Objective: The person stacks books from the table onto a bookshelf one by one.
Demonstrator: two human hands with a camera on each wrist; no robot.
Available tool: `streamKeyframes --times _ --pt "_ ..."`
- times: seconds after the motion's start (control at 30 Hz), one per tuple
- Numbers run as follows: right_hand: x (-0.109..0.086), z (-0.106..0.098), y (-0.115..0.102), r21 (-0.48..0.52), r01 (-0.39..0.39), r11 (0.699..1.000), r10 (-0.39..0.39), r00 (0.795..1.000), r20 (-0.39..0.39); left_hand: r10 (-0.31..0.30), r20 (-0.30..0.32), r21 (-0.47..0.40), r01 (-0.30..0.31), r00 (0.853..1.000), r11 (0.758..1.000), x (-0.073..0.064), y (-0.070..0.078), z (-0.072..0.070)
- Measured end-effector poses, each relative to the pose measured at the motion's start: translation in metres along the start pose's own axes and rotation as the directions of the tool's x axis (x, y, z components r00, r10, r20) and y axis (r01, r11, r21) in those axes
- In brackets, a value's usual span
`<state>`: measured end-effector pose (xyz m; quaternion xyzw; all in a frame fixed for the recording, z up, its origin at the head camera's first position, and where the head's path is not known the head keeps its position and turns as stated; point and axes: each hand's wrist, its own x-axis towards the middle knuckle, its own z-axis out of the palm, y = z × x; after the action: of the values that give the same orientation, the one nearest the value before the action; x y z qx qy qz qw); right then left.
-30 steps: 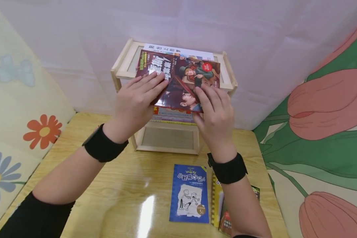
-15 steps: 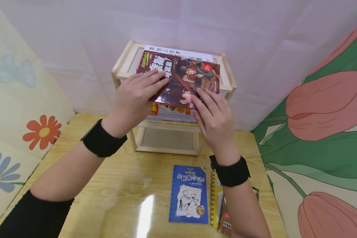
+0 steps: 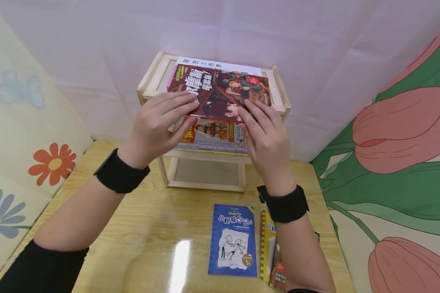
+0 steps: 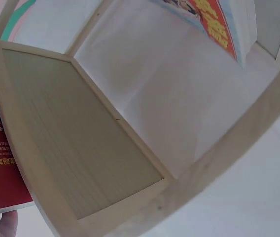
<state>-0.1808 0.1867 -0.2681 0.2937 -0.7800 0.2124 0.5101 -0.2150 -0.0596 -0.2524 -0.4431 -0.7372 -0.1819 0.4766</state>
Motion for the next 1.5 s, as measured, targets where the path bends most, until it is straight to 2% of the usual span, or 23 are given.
streamKeyframes --times 0.13,0.3,0.6,0.73,0.83,0.9,1.0,1.07,1.23,1.37,1.5 --pt "0.005 0.002 0.005 0.005 0.000 1.000 0.000 0.999 0.032 -0.046 0.018 -0.041 0.047 0.999 0.998 -0.001 -0.002 0.001" --pt "0.009 0.007 0.013 0.002 0.004 1.000 -0.004 0.998 0.055 -0.125 0.026 -0.036 0.126 0.992 0.991 0.000 -0.003 0.005" --pt "0.021 0.011 0.022 -0.102 -0.013 0.995 0.030 0.987 0.161 -0.266 0.086 0.028 0.265 0.960 0.964 0.011 -0.005 0.010" --pt "0.026 0.012 0.023 -0.104 -0.064 0.993 0.083 0.980 0.181 -0.299 0.115 0.030 0.297 0.947 0.954 0.016 -0.007 0.012" --pt "0.032 0.012 0.024 -0.111 -0.120 0.987 0.143 0.962 0.231 -0.323 0.148 0.041 0.321 0.935 0.946 0.019 -0.009 0.012" --pt "0.036 0.012 0.025 -0.120 -0.169 0.978 0.197 0.938 0.284 -0.347 0.180 0.048 0.345 0.920 0.938 0.022 -0.009 0.012" --pt "0.044 0.011 0.026 -0.128 -0.234 0.964 0.265 0.897 0.354 -0.387 0.238 0.062 0.384 0.891 0.921 0.028 -0.011 0.010" --pt "0.048 0.011 0.027 -0.124 -0.277 0.953 0.303 0.869 0.392 -0.418 0.279 0.072 0.415 0.865 0.907 0.032 -0.012 0.009" --pt "0.057 0.011 0.026 -0.114 -0.358 0.927 0.370 0.818 0.441 -0.474 0.352 0.092 0.474 0.807 0.876 0.039 -0.015 0.008" --pt "0.060 0.011 0.026 -0.116 -0.395 0.911 0.402 0.794 0.457 -0.503 0.384 0.112 0.502 0.774 0.858 0.043 -0.015 0.005" --pt "0.063 0.012 0.027 -0.121 -0.400 0.908 0.408 0.782 0.471 -0.530 0.404 0.128 0.527 0.746 0.840 0.047 -0.016 0.003"
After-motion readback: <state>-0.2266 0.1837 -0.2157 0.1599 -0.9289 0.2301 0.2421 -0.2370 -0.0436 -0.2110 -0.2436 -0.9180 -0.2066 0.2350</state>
